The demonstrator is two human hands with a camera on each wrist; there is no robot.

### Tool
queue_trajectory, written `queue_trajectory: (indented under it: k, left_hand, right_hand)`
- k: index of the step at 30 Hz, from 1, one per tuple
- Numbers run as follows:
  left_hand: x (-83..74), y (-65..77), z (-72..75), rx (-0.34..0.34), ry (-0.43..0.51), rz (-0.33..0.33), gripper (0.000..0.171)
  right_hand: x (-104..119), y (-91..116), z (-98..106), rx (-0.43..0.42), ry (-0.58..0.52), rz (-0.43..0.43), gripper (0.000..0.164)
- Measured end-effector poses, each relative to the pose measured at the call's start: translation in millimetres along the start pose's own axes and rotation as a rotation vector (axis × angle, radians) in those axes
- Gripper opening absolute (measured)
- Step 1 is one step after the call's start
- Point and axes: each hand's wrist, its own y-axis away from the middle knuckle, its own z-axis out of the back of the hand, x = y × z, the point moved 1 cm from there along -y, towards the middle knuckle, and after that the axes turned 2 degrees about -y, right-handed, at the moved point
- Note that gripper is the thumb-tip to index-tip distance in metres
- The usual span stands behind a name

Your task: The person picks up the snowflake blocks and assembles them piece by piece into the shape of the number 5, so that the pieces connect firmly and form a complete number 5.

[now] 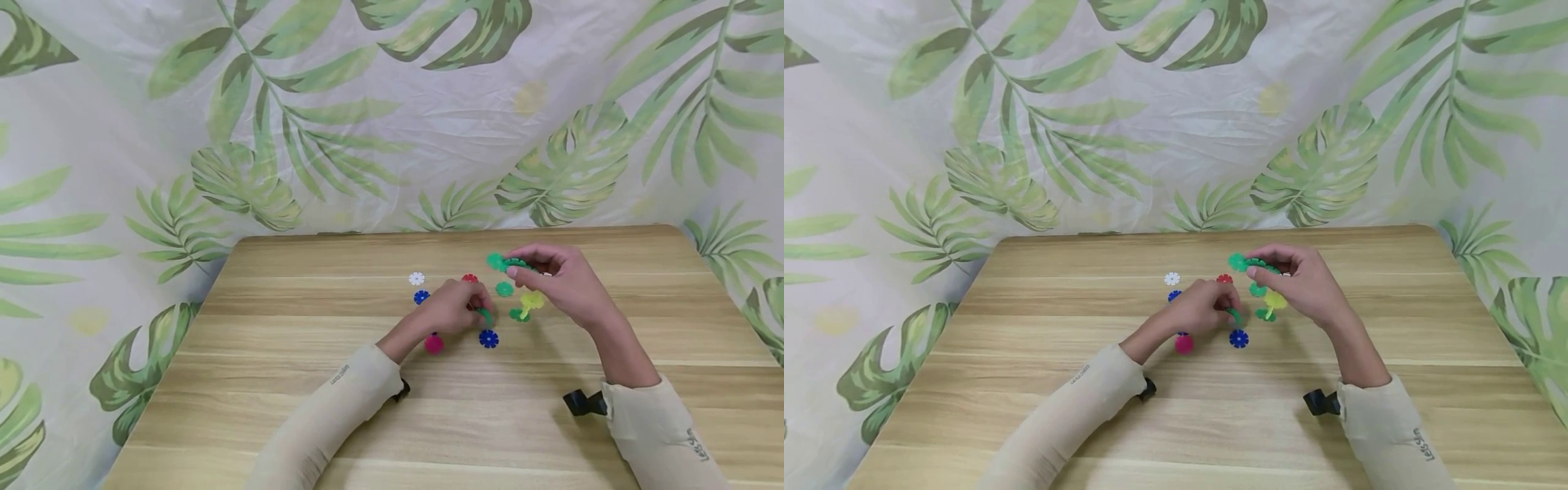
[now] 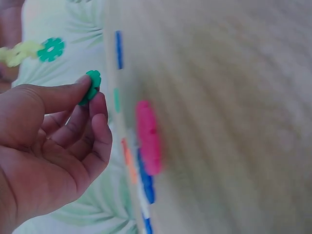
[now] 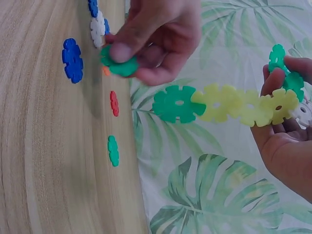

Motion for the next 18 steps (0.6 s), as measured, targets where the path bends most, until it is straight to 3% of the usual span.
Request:
queue_trajectory:
  k: [13,18]
  left_hand:
    - [-1.3,39.5,49.1,-0.370,0.317,-0.051,0.013]
    - [-5.7,50.7,59.4,-0.512,0.454,-0.107,0.014]
  right_hand:
    - [-2,-1,0,0.014,-0.026,-0.019,0.023]
    - [-1,-1,-4,0.033,0.000,-0.020,0.030]
